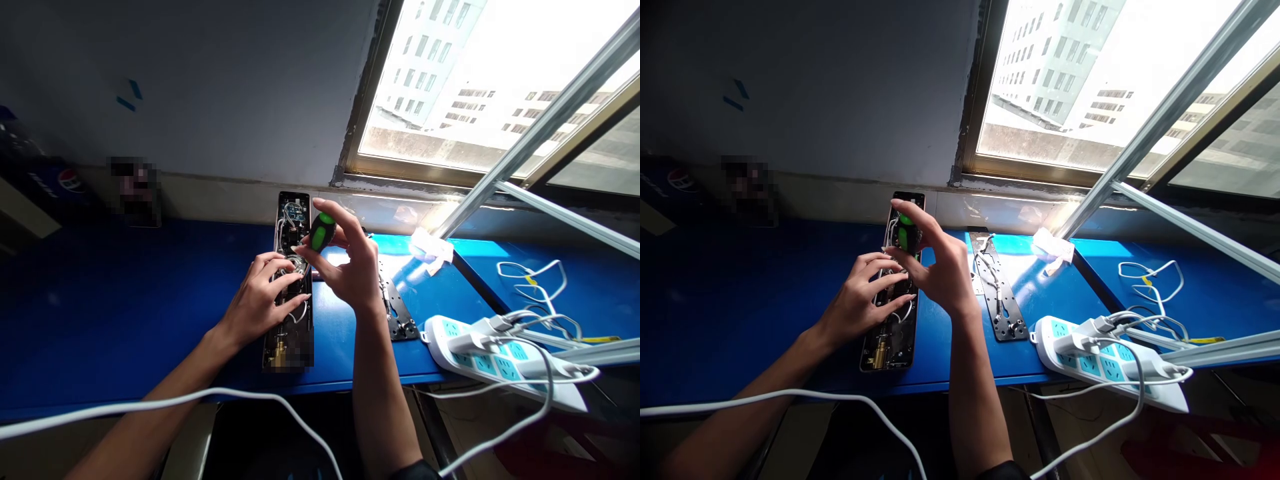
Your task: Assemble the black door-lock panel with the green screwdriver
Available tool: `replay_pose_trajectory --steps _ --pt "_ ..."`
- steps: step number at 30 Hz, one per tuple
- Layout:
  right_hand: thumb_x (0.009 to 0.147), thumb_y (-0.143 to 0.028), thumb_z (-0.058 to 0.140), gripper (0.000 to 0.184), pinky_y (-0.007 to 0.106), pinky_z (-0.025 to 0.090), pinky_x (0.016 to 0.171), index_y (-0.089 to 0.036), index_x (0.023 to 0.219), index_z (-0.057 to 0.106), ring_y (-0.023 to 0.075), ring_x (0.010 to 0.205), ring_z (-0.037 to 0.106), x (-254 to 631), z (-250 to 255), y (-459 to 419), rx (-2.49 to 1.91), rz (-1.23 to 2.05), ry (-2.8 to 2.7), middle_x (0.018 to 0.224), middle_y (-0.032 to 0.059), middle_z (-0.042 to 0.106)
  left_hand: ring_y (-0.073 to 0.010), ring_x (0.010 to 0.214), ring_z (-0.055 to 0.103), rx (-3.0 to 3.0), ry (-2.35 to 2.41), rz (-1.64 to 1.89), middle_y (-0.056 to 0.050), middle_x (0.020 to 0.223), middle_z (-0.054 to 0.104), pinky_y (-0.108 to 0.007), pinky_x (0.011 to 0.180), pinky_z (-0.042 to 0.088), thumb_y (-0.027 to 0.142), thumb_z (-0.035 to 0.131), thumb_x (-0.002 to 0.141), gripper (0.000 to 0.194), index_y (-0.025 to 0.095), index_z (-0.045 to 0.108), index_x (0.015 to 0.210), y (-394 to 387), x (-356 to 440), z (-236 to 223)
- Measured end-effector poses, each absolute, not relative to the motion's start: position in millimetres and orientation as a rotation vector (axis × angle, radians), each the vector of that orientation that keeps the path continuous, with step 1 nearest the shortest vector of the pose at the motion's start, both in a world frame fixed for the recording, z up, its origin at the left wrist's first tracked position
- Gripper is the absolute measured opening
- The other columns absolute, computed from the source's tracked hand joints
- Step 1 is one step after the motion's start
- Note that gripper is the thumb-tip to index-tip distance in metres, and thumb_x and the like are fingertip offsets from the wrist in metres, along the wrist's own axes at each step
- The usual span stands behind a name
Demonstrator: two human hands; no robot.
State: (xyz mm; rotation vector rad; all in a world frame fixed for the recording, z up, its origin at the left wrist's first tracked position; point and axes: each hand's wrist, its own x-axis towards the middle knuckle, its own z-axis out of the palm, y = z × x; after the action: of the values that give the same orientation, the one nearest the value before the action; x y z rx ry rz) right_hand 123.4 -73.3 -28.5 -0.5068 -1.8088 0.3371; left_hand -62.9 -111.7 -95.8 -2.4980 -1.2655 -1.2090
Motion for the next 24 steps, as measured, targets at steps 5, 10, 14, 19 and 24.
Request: replay_pose_trajectory --steps 5,10,14,19,24 --pt "0.097 -0.028 0.068 0.051 0.036 0.067 0.085 -0.035 0.145 0.054 0.0187 0.098 0.076 122.0 -26.8 -73.6 -0.516 0.291 -1.800 0.140 0.0027 0.068 -0.0336 0.129 0.050 -2.503 -1.271 -1.197 -0.012 0.119 0.069 -0.056 0.107 0.053 0.032 0.077 0.092 0.027 0.019 0.074 0.115 -111.1 -63.2 -95.7" --pt "0.107 -0.024 0.046 0.040 0.043 0.065 0.096 -0.032 0.144 0.058 0.0225 0.123 0.069 125.3 -19.0 -78.4 -0.480 0.412 -1.778 0.138 0.0050 0.068 -0.0325 0.126 0.052 -2.494 -1.266 -1.222 -0.011 0.116 0.069 -0.054 0.105 0.054 0.032 0.077 0.091 0.026 0.019 0.074 0.114 -111.2 -63.1 -94.9" --pt "0.094 -0.030 0.072 0.027 0.035 0.066 0.080 -0.033 0.121 0.074 0.0193 0.102 0.071 128.1 -14.7 -79.9 -0.516 0.368 -1.675 0.115 0.0039 0.070 -0.0327 0.127 0.051 -2.494 -1.268 -1.219 -0.011 0.117 0.068 -0.054 0.106 0.054 0.032 0.077 0.092 0.026 0.019 0.074 0.115 -112.1 -63.0 -94.5" --pt "0.106 -0.024 0.051 0.035 0.044 0.060 0.102 -0.031 0.136 0.067 0.0213 0.119 0.068 128.6 -11.8 -81.1 -0.440 0.433 -1.742 0.131 0.0062 0.069 -0.0325 0.127 0.051 -2.492 -1.274 -1.219 -0.011 0.117 0.068 -0.054 0.106 0.053 0.031 0.077 0.092 0.026 0.019 0.074 0.115 -112.0 -63.3 -94.4" --pt "0.093 -0.034 0.074 0.027 0.035 0.065 0.079 -0.033 0.120 0.075 0.0192 0.100 0.070 129.0 -13.1 -80.8 -0.548 0.348 -1.676 0.111 0.0044 0.069 -0.0327 0.128 0.051 -2.501 -1.289 -1.215 -0.010 0.117 0.068 -0.055 0.106 0.053 0.031 0.076 0.092 0.025 0.021 0.074 0.115 -112.3 -62.9 -94.7"
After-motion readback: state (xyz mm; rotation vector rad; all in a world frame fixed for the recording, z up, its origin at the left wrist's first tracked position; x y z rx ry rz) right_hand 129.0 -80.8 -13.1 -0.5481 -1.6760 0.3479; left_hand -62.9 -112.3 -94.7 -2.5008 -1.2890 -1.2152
